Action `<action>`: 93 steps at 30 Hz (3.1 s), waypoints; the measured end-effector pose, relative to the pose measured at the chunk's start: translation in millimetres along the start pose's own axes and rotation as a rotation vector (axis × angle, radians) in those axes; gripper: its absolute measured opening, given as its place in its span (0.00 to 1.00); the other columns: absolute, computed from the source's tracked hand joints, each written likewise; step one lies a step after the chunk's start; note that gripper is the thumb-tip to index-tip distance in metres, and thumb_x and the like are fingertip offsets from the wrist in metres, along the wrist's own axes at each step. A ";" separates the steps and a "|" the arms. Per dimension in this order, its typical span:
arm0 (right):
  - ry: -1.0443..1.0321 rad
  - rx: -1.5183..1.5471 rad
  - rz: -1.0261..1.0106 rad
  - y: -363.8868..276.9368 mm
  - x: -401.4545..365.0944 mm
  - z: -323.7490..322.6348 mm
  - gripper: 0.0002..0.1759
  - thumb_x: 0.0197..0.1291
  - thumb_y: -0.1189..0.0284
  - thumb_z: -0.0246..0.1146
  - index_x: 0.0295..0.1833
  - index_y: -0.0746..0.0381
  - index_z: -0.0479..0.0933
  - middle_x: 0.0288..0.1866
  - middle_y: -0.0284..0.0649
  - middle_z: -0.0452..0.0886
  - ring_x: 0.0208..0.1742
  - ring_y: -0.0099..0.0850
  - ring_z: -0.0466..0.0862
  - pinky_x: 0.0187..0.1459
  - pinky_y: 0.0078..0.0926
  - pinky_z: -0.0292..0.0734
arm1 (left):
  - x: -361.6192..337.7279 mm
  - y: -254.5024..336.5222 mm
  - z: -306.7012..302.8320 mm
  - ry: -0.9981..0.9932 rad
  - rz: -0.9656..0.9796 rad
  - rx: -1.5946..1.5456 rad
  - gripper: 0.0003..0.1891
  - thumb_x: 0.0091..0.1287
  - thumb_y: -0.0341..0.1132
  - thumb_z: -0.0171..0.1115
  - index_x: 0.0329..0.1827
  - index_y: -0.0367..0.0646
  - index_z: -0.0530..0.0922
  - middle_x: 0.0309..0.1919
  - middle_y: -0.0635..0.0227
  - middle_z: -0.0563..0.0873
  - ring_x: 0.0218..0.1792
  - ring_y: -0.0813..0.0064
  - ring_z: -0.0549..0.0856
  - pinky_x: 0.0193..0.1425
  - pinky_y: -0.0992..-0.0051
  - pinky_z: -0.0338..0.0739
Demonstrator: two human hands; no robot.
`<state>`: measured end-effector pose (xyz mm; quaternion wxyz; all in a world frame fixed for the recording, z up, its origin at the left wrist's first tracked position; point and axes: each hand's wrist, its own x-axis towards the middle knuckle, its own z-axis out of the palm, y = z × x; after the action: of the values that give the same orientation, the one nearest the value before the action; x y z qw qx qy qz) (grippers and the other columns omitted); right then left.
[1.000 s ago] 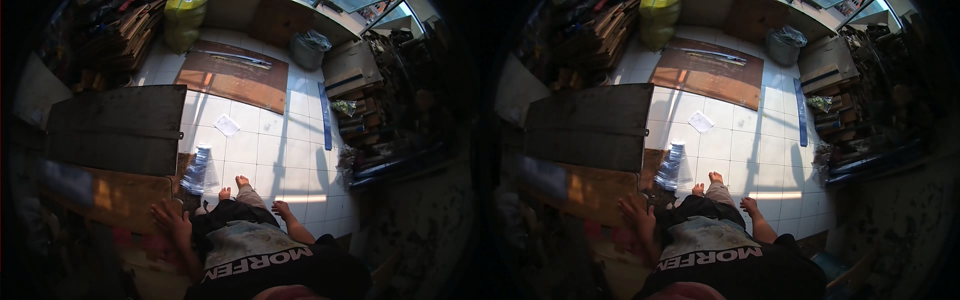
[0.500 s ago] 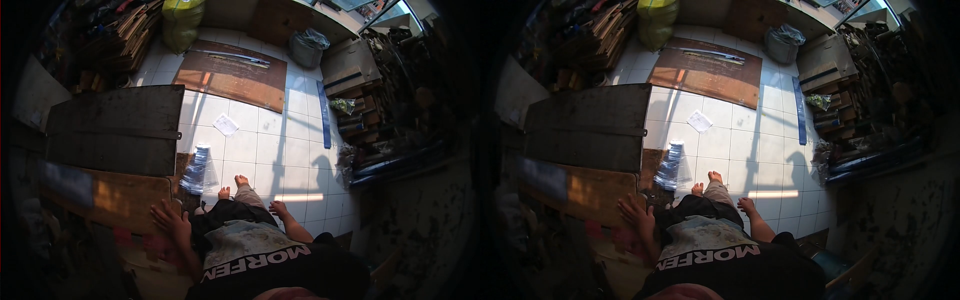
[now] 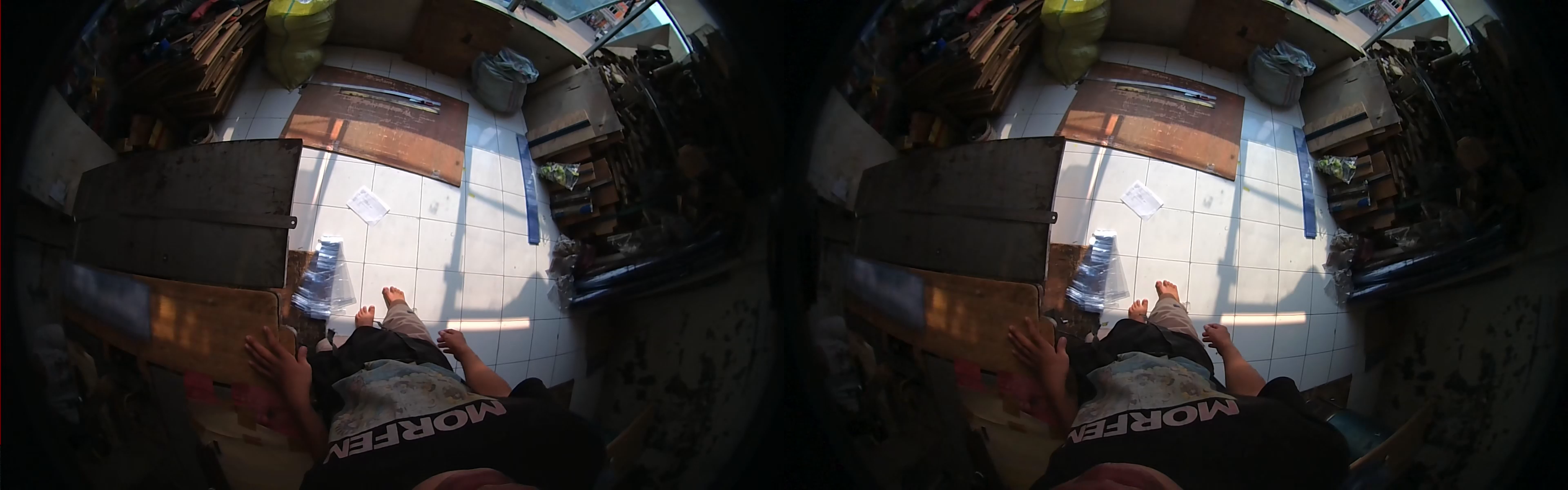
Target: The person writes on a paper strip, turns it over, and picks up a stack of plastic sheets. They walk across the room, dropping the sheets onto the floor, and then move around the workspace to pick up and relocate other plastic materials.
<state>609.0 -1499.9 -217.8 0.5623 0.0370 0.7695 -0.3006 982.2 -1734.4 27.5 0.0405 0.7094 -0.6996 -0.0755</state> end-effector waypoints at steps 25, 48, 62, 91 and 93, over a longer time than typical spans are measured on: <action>0.002 -0.015 0.009 -6.8 -1.9 2.8 0.19 0.60 0.58 0.58 0.51 0.57 0.72 0.38 0.37 0.79 0.37 0.31 0.81 0.37 0.34 0.73 | 1.1 2.7 -1.4 -0.028 -0.014 -0.045 0.49 0.52 0.41 0.68 0.73 0.47 0.45 0.71 0.40 0.40 0.71 0.42 0.43 0.72 0.49 0.44; -0.023 -0.001 -0.016 -10.6 -10.3 4.8 0.17 0.61 0.60 0.56 0.50 0.59 0.73 0.37 0.36 0.79 0.36 0.30 0.80 0.36 0.32 0.73 | 0.0 0.3 -2.9 -0.015 0.014 -0.035 0.47 0.53 0.42 0.68 0.72 0.45 0.48 0.70 0.39 0.43 0.71 0.41 0.46 0.72 0.51 0.46; -0.028 -0.008 0.002 -9.8 -8.8 8.0 0.18 0.61 0.60 0.56 0.51 0.60 0.72 0.38 0.37 0.79 0.36 0.30 0.79 0.37 0.32 0.73 | -0.3 -0.8 1.5 0.031 0.042 -0.058 0.48 0.52 0.42 0.68 0.72 0.46 0.48 0.70 0.40 0.43 0.71 0.41 0.46 0.72 0.50 0.46; -0.032 0.016 -0.008 -10.0 -7.0 4.6 0.19 0.61 0.60 0.57 0.53 0.61 0.72 0.37 0.39 0.80 0.29 0.29 0.80 0.30 0.28 0.74 | 1.5 3.1 -1.2 0.006 0.029 -0.023 0.47 0.53 0.42 0.67 0.72 0.45 0.47 0.70 0.40 0.43 0.71 0.42 0.46 0.72 0.52 0.46; -0.048 0.026 -0.012 -5.4 -3.0 4.5 0.21 0.61 0.61 0.57 0.54 0.62 0.72 0.39 0.41 0.80 0.28 0.30 0.79 0.29 0.28 0.74 | 1.4 3.4 -1.7 0.006 0.029 -0.026 0.47 0.53 0.42 0.67 0.72 0.45 0.47 0.70 0.40 0.43 0.71 0.42 0.46 0.72 0.52 0.46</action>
<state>611.8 -1505.7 -213.7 0.5783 0.0324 0.7519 -0.3150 979.2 -1735.9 29.6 0.0529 0.6988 -0.7086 -0.0819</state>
